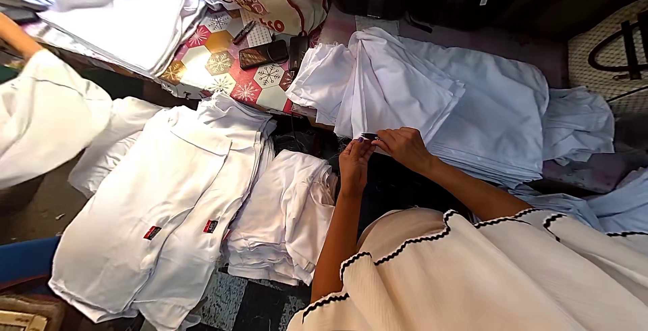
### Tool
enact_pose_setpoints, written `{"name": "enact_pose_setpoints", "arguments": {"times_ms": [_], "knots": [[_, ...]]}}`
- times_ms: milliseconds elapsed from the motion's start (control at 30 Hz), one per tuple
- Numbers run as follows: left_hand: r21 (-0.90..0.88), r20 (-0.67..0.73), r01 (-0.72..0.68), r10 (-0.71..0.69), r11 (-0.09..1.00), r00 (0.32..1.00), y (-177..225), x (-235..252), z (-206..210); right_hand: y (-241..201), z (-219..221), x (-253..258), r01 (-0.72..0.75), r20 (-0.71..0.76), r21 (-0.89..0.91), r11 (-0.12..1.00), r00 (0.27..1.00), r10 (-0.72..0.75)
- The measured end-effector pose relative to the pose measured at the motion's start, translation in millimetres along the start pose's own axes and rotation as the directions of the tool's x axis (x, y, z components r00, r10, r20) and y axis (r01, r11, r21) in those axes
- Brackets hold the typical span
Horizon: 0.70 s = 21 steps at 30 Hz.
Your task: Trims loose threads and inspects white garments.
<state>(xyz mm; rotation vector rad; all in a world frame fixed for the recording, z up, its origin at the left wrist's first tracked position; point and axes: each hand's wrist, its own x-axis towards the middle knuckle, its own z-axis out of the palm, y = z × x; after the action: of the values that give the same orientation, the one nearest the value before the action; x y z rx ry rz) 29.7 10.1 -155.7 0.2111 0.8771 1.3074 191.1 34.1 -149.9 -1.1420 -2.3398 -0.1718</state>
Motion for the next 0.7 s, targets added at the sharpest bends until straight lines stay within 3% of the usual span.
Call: {"name": "enact_pose_setpoints", "arguments": {"times_ms": [367,433,500,600,700], "knots": [[-0.042,-0.037,0.035,-0.037,0.999,0.999,2.0,-0.3,1.0,-0.8,2.5,1.6,0.009,-0.031,-0.01,1.0,0.999,-0.009],[-0.04,-0.036,0.036,-0.037,0.999,0.999,1.2,-0.1,0.6,0.2,1.1,1.9,-0.055,-0.019,0.048,0.997,0.998,0.056],[-0.037,-0.034,0.028,-0.029,0.999,0.999,0.7,0.0,-0.8,-0.4,-2.9,3.4,-0.232,0.041,0.211,0.95,0.973,0.228],[0.003,-0.048,-0.046,0.046,0.999,0.998,-1.4,-0.2,-2.2,-3.5,-5.5,6.8,-0.343,0.152,0.37,0.863,0.939,0.308],[0.23,-0.056,-0.239,0.258,0.944,0.965,-7.4,-0.4,-3.3,-6.9,10.3,8.6,-0.188,0.062,0.286,0.94,0.982,0.178]]}}
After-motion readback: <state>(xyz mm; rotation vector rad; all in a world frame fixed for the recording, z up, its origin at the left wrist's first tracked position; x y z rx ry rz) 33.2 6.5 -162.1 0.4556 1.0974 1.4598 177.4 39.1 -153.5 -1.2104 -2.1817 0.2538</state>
